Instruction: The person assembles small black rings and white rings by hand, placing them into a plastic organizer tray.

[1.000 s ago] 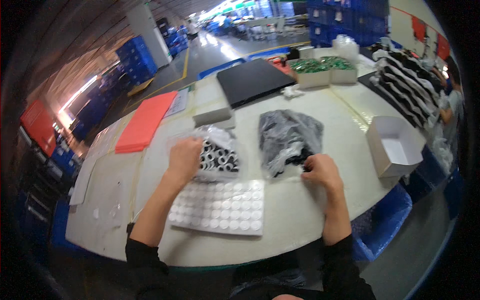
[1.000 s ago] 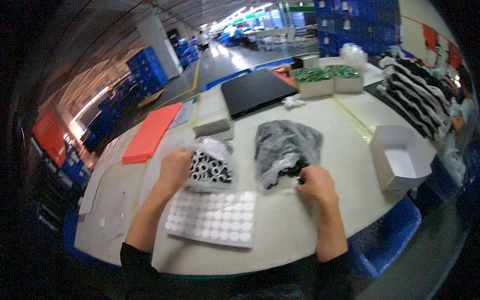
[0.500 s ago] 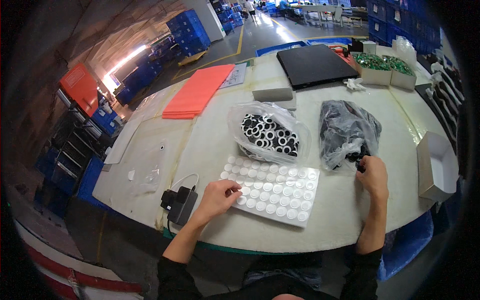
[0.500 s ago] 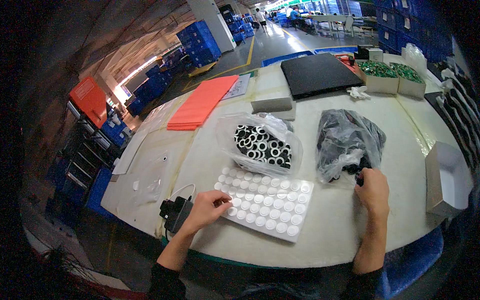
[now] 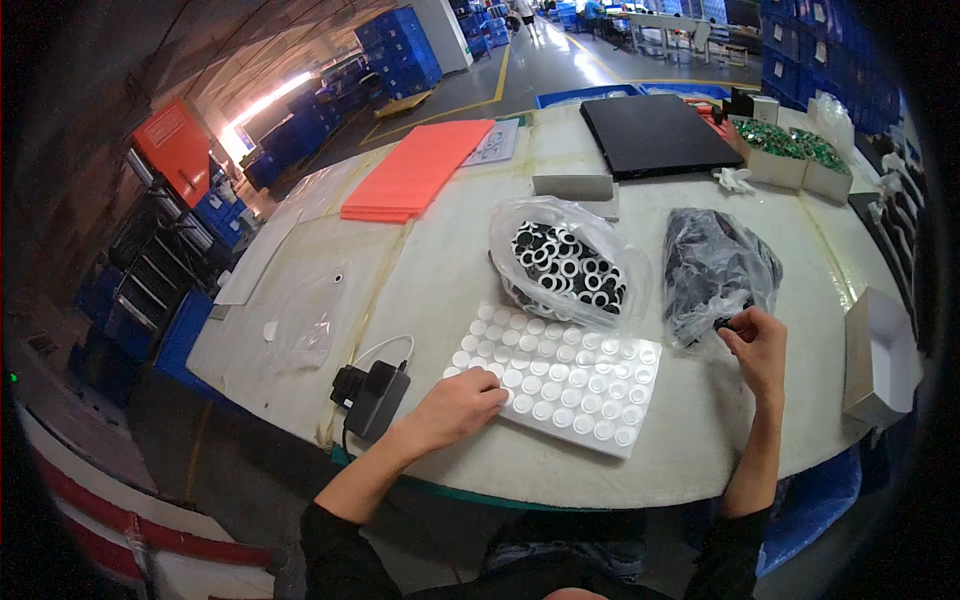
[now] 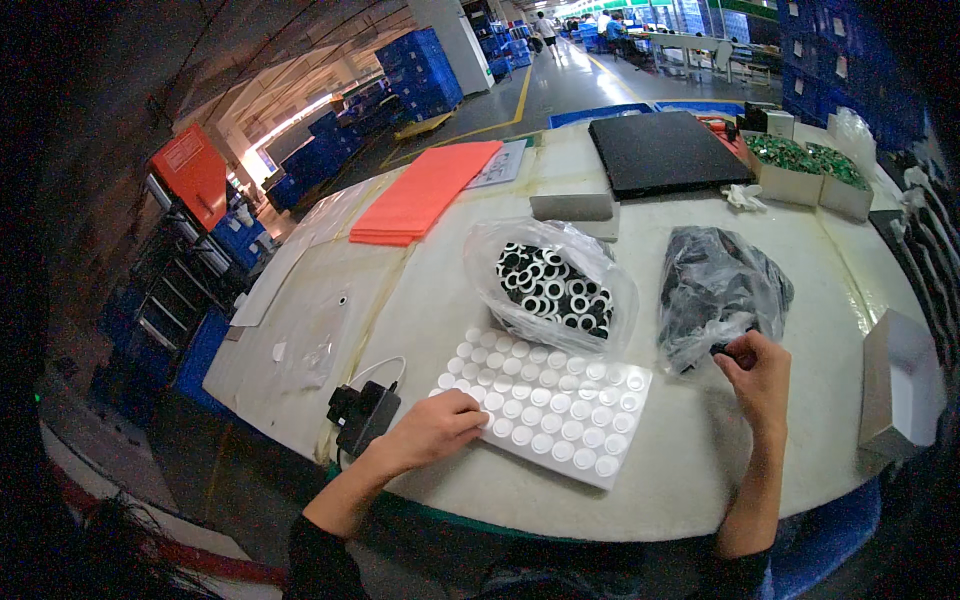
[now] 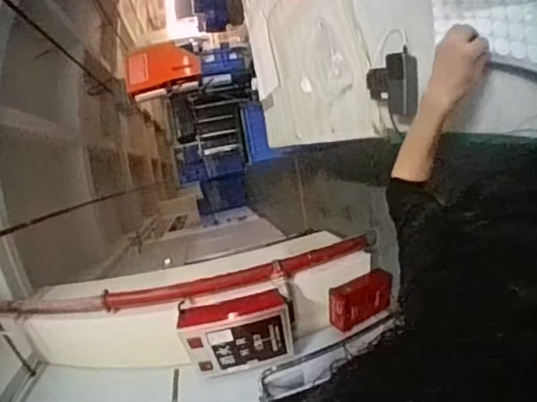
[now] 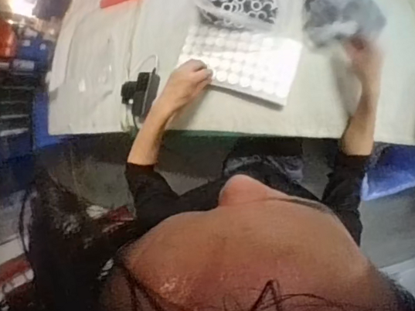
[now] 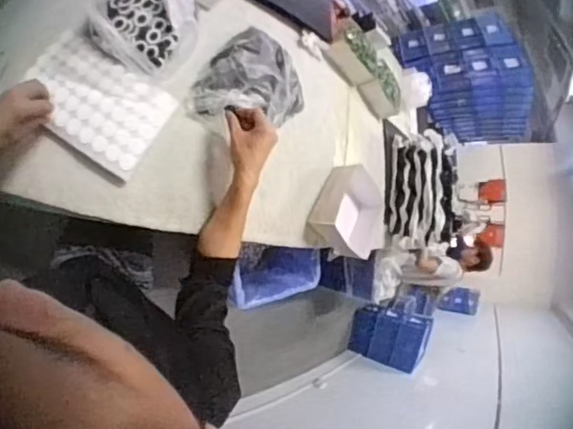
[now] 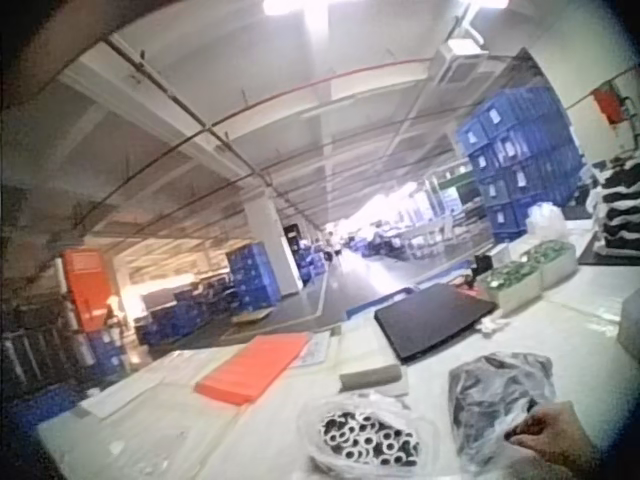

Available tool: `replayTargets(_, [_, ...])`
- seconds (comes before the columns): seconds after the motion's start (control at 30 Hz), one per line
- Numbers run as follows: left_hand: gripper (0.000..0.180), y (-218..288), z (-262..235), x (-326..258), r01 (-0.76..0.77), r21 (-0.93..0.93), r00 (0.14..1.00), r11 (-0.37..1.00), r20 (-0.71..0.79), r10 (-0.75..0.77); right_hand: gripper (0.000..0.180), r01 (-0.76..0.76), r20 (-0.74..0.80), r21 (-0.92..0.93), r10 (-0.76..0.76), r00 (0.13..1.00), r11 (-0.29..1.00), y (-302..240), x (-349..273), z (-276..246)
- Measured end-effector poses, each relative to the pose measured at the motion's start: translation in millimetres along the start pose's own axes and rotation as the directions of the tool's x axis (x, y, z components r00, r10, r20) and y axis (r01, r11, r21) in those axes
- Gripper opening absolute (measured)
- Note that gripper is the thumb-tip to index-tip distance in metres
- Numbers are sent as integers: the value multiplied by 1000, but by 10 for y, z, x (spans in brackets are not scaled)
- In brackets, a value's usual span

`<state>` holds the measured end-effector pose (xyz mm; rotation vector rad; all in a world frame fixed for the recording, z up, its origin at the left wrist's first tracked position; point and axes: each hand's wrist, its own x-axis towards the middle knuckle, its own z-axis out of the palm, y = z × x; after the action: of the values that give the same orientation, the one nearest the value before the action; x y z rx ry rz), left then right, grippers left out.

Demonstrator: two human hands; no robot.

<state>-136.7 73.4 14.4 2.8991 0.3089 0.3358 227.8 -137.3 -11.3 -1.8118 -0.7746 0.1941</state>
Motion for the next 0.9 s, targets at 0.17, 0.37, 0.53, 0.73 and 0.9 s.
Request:
replayTargets(0.17, [15,-128,-53,38,-62,30,985,998,160,56,15,62,-158,-427,-142,977,902,74,-17,26])
replayTargets(0.37, [22,-59,-68,53,-261,248,961,933,160,227,11,118,-216,-423,-227,950,898,-33,-49,-17])
replayTargets(0.53, [24,-45,-15,-9,-400,427,916,811,144,375,8,154,-71,109,-147,987,982,-84,-52,25])
replayTargets(0.73, [20,-137,94,-54,-417,448,897,791,66,436,8,-120,449,517,-149,881,848,-302,-281,376])
replayTargets(0.9, [14,-213,57,7,-354,105,931,929,-55,361,11,-326,664,536,-151,732,779,-350,-464,701])
